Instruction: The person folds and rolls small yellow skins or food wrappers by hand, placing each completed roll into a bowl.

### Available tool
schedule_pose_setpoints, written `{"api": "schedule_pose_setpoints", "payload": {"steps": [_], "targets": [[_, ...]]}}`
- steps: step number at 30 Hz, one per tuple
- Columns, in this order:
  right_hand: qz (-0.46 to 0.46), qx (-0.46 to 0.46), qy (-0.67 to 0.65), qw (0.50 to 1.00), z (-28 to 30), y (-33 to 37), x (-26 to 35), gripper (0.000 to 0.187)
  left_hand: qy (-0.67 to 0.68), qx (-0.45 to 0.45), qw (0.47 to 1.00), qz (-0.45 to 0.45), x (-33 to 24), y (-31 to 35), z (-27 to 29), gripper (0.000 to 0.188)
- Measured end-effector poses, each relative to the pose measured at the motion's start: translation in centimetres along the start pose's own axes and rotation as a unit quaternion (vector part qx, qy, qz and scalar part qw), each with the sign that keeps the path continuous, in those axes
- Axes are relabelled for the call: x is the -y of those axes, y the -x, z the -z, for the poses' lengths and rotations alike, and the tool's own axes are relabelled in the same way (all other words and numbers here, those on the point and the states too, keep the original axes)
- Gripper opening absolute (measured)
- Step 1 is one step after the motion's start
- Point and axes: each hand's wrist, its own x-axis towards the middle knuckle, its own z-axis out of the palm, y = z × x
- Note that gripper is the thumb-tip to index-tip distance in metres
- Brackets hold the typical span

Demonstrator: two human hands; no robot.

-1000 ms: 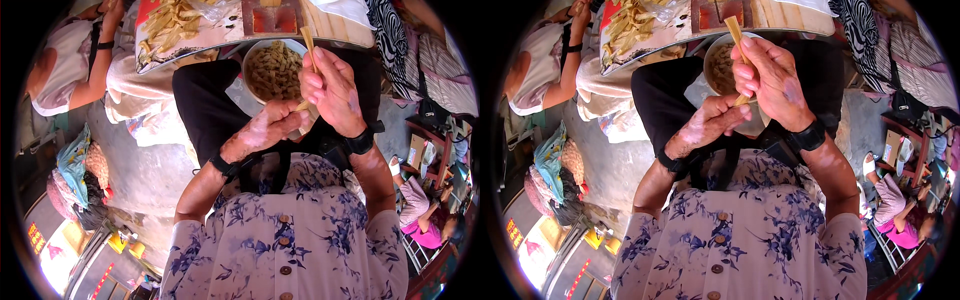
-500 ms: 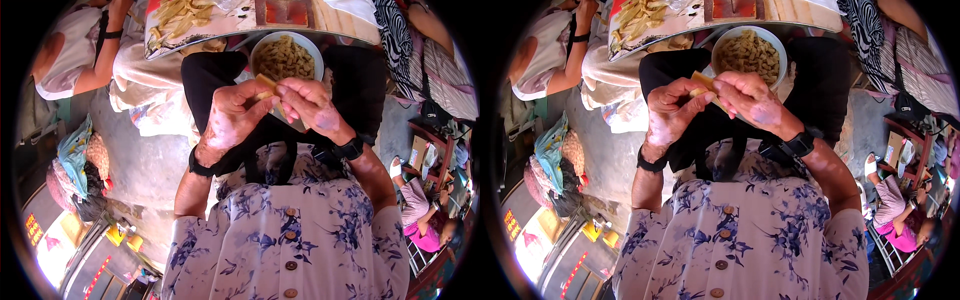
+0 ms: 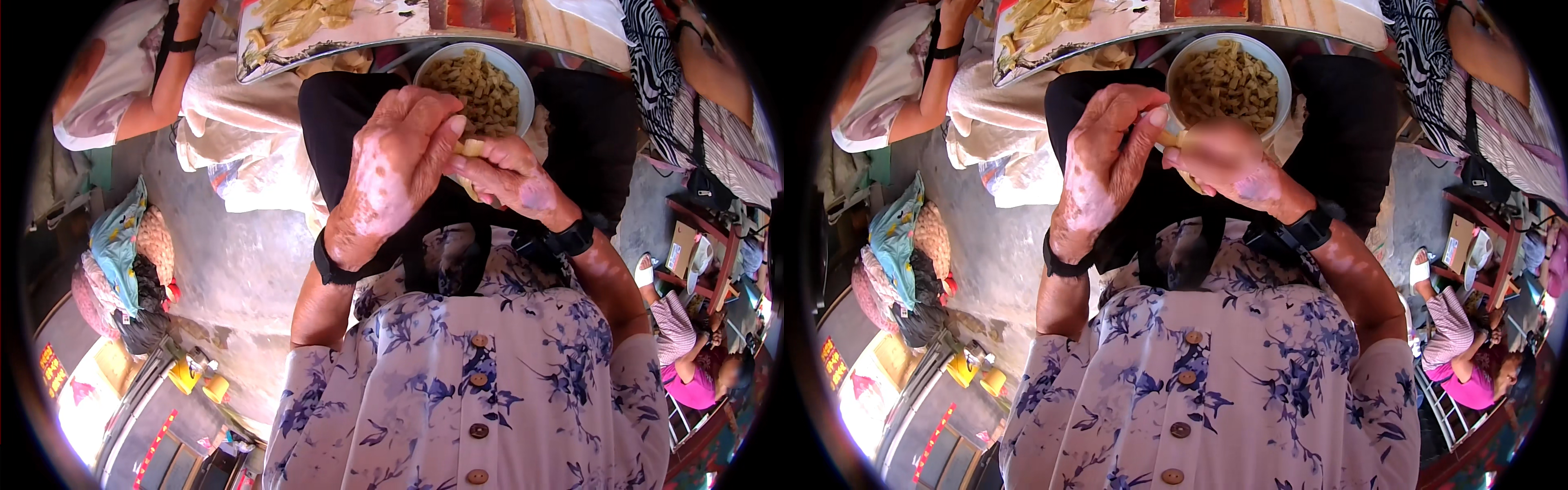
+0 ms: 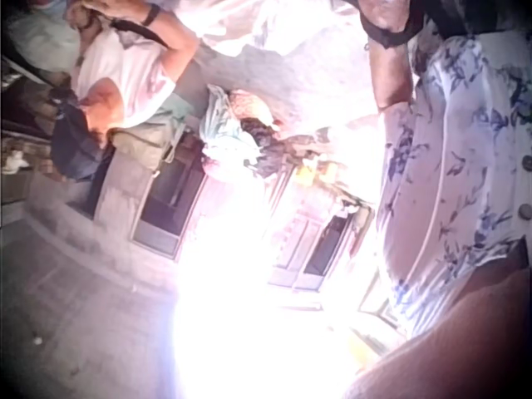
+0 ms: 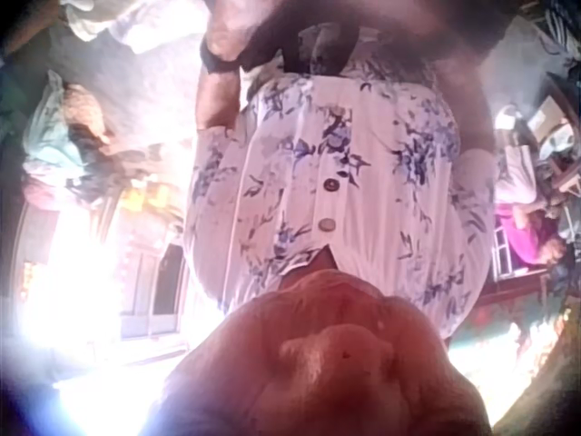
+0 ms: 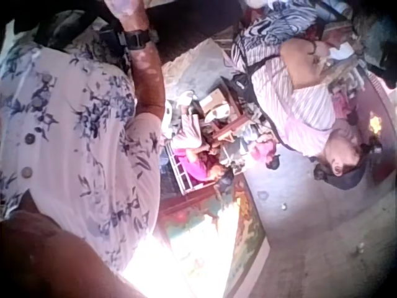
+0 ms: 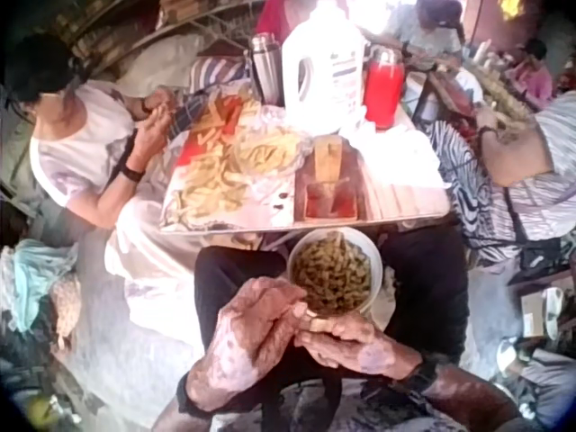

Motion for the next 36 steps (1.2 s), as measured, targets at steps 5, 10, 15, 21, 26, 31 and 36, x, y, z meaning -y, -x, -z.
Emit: {"api": "schedule_pose_setpoints", "payload": {"steps": [5,10,15,21,26,31,36], "targets": [[-0.005,-0.013,-0.026,1.0,0.1,-0.1,-0.5,0.022,0.097,0.068,0.984,0.131,0.4,1.6,0.3,0.009],[0.0,-0.032,-0.051,0.998,-0.1,0.0,0.1,0.023,0.274,0.058,0.9,0.335,0.2,2.4,0.3,0.012],[0.029,-0.062,-0.012,0.998,0.0,-0.3,-0.4,0.021,0.411,0.0,0.826,0.387,0.1,3.9,0.1,0.013],[0.07,-0.069,0.058,0.993,-0.2,0.0,-0.2,0.022,0.511,-0.002,0.734,0.448,-1.0,4.2,-0.4,0.013],[0.099,-0.053,0.094,0.989,0.3,0.6,0.3,0.02,0.445,0.061,0.783,0.43,0.3,5.0,-1.0,0.018],[0.114,-0.056,0.063,0.99,0.0,0.5,0.1,0.02,0.509,0.036,0.785,0.353,0.0,4.8,-1.7,0.03],[0.113,-0.068,0.038,0.99,0.0,0.4,0.4,0.021,0.503,0.088,0.801,0.313,0.4,4.4,-1.5,0.032]]}}
